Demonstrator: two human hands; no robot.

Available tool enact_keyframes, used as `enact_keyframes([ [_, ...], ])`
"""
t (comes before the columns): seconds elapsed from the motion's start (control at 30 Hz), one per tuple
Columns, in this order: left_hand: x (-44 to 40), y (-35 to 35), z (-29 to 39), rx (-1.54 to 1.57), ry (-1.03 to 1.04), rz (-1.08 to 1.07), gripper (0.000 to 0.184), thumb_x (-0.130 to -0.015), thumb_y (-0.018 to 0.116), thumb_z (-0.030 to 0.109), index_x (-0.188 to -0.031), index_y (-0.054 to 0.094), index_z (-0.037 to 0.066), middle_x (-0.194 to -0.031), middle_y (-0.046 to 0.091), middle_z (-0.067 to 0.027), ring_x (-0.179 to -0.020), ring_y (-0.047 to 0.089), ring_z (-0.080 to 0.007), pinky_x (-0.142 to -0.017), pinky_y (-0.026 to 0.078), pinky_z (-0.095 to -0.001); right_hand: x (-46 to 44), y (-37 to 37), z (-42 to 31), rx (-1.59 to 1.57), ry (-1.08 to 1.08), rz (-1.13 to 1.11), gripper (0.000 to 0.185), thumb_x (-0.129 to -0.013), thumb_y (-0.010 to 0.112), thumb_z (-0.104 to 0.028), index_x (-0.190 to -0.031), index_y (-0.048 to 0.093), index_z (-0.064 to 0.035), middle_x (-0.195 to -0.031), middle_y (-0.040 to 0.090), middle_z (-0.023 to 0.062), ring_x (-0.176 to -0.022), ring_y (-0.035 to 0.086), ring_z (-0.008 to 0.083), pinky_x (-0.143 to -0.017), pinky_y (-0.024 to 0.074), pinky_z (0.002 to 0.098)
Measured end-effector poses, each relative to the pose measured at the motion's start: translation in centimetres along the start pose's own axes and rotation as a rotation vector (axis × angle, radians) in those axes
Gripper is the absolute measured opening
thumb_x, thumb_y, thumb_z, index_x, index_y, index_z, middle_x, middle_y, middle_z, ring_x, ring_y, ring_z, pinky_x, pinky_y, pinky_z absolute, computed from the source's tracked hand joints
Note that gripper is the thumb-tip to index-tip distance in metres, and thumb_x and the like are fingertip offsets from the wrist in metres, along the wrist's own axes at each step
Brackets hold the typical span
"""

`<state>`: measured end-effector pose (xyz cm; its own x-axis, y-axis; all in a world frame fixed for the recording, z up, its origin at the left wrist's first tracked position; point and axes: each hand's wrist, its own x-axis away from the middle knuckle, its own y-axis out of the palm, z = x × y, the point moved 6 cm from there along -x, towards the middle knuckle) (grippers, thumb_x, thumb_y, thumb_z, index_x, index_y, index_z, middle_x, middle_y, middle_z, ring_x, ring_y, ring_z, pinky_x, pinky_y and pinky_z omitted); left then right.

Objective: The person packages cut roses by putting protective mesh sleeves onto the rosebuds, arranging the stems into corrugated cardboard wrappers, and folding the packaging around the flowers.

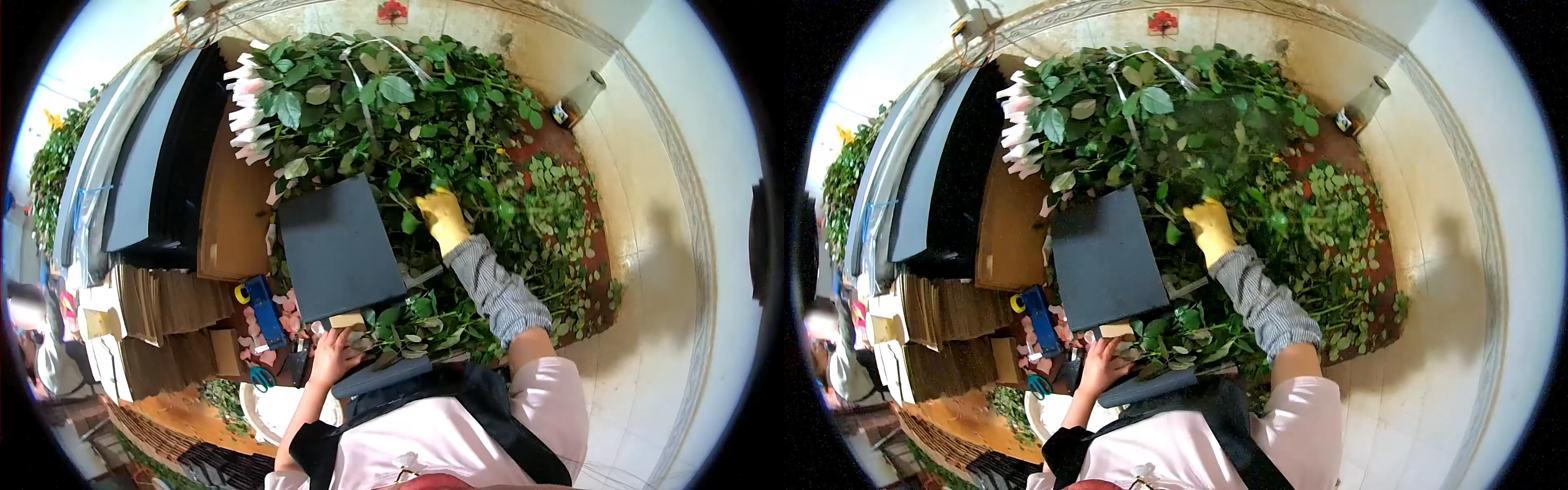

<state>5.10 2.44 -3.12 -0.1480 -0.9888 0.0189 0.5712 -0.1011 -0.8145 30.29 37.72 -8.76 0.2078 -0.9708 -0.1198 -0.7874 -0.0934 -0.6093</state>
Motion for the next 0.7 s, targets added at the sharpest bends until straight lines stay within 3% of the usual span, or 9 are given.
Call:
enact_keyframes([
  [0.03,-0.1,-0.1,0.1,-0.004,0.004,-0.006,0.071,-0.066,0.084,0.023,-0.128,0.055,0.005,-0.106,0.055,-0.0142,-0.097,0.055,-0.0365,-0.085,0.047,-0.0450,1.6,-0.4,-1.2,0.453,-0.419,-0.029,0.007,-0.083,0.057,-0.007,-0.082,0.065,-0.0064,-0.076,0.065,0.0134,-0.076,0.063,0.0291,-0.081,0.0501,0.0365],
  [0.1,0.0,-0.3,0.4,-0.006,0.002,-0.005,0.070,-0.066,0.084,0.024,-0.127,0.056,0.005,-0.106,0.055,-0.0137,-0.097,0.055,-0.0362,-0.085,0.047,-0.0448,3.0,-0.5,-0.2,0.811,-0.124,-0.434,0.026,-0.086,0.060,-0.014,-0.110,0.065,-0.0078,-0.106,0.070,0.0122,-0.102,0.064,0.0300,-0.095,0.0482,0.0393],
  [0.2,-0.5,-0.8,0.6,-0.012,0.027,-0.002,0.069,-0.066,0.084,0.028,-0.126,0.057,0.005,-0.106,0.055,-0.0127,-0.098,0.055,-0.0350,-0.085,0.047,-0.0442,3.0,-2.7,-3.4,0.618,-0.107,-0.504,0.046,-0.088,0.063,-0.026,-0.132,0.058,-0.0140,-0.120,0.066,0.0155,-0.111,0.063,0.0323,-0.100,0.0476,0.0413],
  [0.33,-0.1,-0.4,0.5,-0.066,0.008,-0.019,0.071,-0.066,0.085,0.036,-0.125,0.058,0.008,-0.107,0.056,-0.0109,-0.098,0.056,-0.0331,-0.084,0.047,-0.0431,-2.6,-6.0,-14.5,0.392,-0.386,-0.071,0.041,-0.087,0.066,-0.012,-0.127,0.058,-0.0085,-0.084,0.063,0.0133,-0.084,0.061,0.0316,-0.080,0.0496,0.0454],
  [0.43,-0.1,-0.6,0.7,-0.051,0.021,0.000,0.071,-0.066,0.085,0.035,-0.126,0.058,0.008,-0.107,0.056,-0.0100,-0.097,0.056,-0.0327,-0.083,0.048,-0.0432,-8.0,-5.6,-19.4,0.497,-0.714,0.217,0.044,-0.088,0.062,-0.008,-0.131,0.054,-0.0059,-0.115,0.064,0.0147,-0.108,0.060,0.0304,-0.098,0.0454,0.0394],
  [0.57,0.0,-0.5,0.6,-0.031,-0.007,0.004,0.071,-0.066,0.085,0.033,-0.127,0.058,0.008,-0.107,0.057,-0.0098,-0.098,0.056,-0.0327,-0.083,0.048,-0.0432,-14.2,0.5,-14.1,1.053,-0.421,0.049,0.035,-0.089,0.057,-0.007,-0.125,0.058,-0.0070,-0.118,0.066,0.0112,-0.111,0.061,0.0273,-0.100,0.0450,0.0374],
  [0.6,-0.1,-0.7,0.7,-0.023,0.036,0.056,0.071,-0.066,0.085,0.032,-0.127,0.058,0.008,-0.106,0.057,-0.0103,-0.099,0.056,-0.0330,-0.084,0.048,-0.0432,-14.5,0.6,-15.4,1.009,-0.230,-0.138,0.033,-0.088,0.059,-0.008,-0.121,0.059,-0.0071,-0.113,0.068,0.0102,-0.105,0.065,0.0257,-0.096,0.0474,0.0369],
  [0.67,0.0,-0.7,0.6,-0.019,0.019,0.018,0.071,-0.066,0.085,0.031,-0.127,0.058,0.008,-0.106,0.057,-0.0106,-0.099,0.056,-0.0333,-0.084,0.048,-0.0433,-14.7,2.9,-12.3,0.209,-0.244,0.312,0.024,-0.088,0.060,-0.010,-0.112,0.062,-0.0085,-0.100,0.070,0.0111,-0.094,0.068,0.0241,-0.081,0.0517,0.0361],
  [0.7,0.0,-0.5,0.6,-0.015,-0.009,-0.009,0.071,-0.066,0.085,0.031,-0.127,0.058,0.007,-0.107,0.057,-0.0109,-0.099,0.056,-0.0335,-0.084,0.048,-0.0434,-13.2,2.5,-15.0,0.482,-0.369,0.253,0.018,-0.087,0.060,-0.010,-0.105,0.064,-0.0088,-0.092,0.070,0.0110,-0.088,0.068,0.0242,-0.076,0.0524,0.0360],
])
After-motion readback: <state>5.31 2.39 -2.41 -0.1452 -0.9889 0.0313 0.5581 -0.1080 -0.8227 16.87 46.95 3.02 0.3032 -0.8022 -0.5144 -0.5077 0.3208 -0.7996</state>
